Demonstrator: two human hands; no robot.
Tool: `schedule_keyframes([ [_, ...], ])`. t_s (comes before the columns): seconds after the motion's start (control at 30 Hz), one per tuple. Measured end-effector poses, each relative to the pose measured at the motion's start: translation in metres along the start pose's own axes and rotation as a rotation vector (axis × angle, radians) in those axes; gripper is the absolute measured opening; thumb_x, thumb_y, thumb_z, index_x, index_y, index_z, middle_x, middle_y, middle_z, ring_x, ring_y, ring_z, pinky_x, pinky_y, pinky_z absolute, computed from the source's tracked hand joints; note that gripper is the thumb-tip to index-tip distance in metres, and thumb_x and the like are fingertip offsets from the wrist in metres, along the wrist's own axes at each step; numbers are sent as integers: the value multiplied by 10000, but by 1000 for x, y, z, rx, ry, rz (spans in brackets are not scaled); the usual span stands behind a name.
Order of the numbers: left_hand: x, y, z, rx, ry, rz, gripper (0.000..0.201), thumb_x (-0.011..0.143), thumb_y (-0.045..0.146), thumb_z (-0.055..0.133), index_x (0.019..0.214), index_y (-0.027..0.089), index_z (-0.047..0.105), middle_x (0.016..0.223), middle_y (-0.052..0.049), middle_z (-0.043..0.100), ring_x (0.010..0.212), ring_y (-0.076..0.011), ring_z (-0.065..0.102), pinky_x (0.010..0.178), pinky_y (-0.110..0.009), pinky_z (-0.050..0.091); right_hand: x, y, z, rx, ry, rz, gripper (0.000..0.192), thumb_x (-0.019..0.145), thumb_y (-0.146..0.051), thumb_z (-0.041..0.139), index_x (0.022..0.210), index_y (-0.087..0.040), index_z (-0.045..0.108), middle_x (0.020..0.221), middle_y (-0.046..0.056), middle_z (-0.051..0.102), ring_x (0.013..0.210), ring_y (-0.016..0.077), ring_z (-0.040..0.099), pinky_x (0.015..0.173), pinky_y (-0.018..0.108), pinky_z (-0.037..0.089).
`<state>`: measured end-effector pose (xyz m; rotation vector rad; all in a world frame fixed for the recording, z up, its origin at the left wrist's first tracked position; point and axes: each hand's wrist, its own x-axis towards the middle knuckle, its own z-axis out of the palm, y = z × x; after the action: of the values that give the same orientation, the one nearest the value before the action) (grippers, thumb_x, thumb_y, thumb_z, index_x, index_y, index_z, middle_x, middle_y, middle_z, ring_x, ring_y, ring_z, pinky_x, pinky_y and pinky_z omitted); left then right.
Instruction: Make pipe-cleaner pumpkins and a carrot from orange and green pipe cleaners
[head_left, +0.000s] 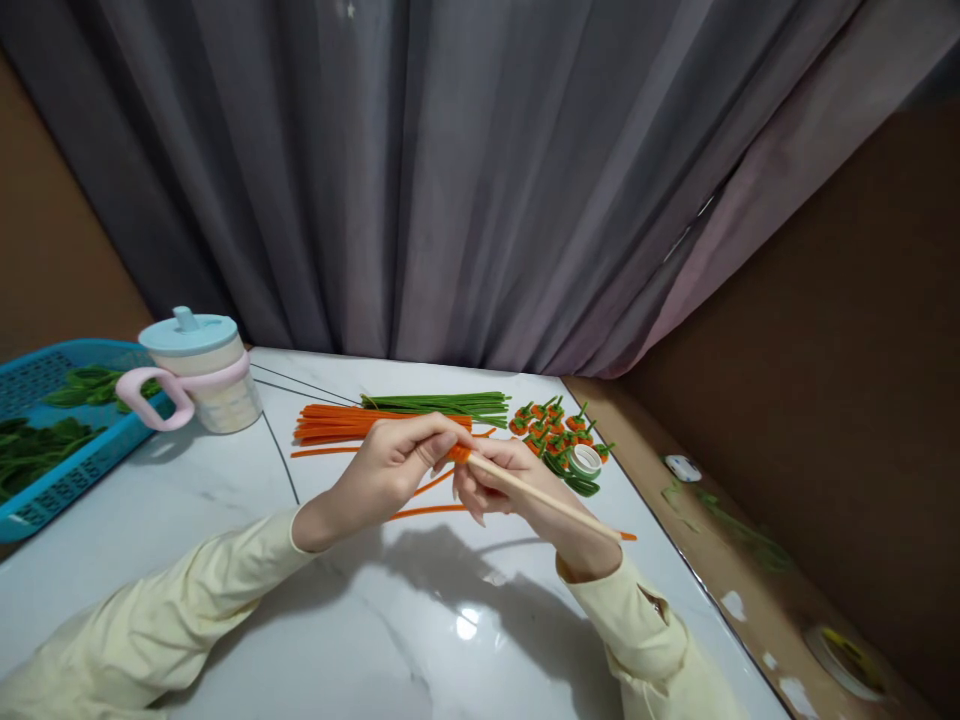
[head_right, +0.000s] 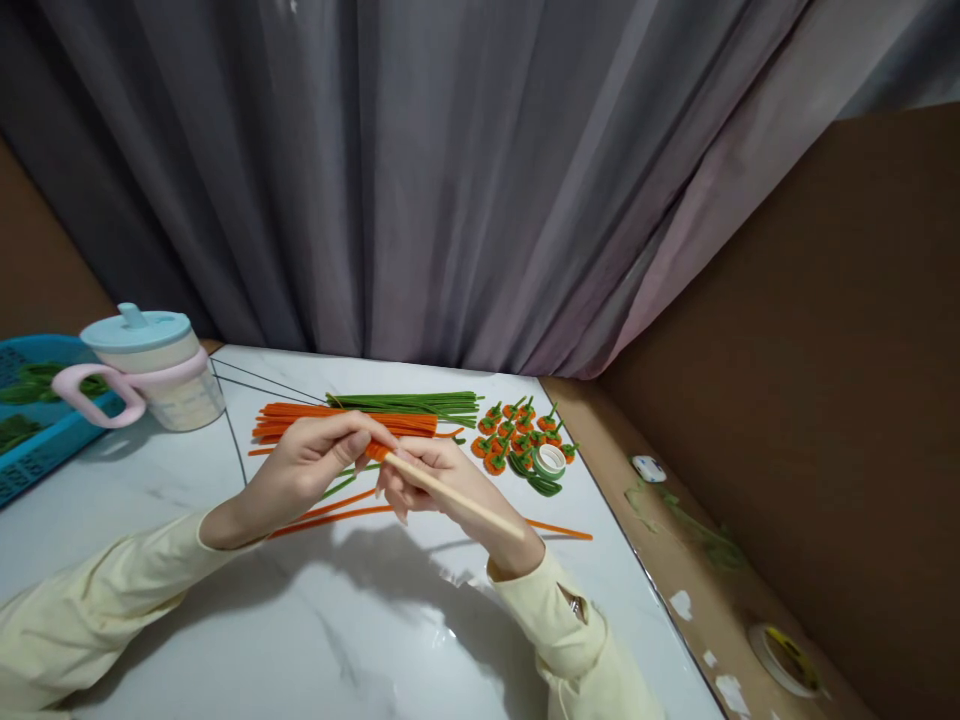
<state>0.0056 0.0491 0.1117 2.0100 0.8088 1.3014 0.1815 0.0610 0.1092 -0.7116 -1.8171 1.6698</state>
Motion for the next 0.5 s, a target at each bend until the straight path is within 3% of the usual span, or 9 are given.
schedule_keyframes([
  [0.1,1,-5,-1,172,134,159,213,906,134,434,816,134,627,644,-4,583,540,-90,490,495,-192,382,4,5,13,220,21,23,354,874,-504,466,792,-162,514,506,-35,539,341,47,248,359,206,160],
  [0.2,2,-13,1,336,243,341,194,867,32,444,827,134,604,694,-13,604,602,-94,525,549,-191,405,4,7,23,272,64,78,333,893,-486,436,812,-169,500,480,-44,540,315,46,248,339,197,151],
  [0.37,3,-30,5,581,299,503,255,837,-32,394,870,146,574,688,-27,610,635,-136,511,620,-254,431,-2,6,31,65,127,113,348,906,-483,417,769,-172,492,422,-71,456,343,49,245,369,181,190],
  [0.5,0,-36,7,737,216,537,285,800,-45,358,852,133,574,674,-54,609,644,-170,492,617,-290,425,-6,1,26,-228,163,97,372,920,-437,374,696,-167,499,418,-57,419,373,71,337,418,190,265],
])
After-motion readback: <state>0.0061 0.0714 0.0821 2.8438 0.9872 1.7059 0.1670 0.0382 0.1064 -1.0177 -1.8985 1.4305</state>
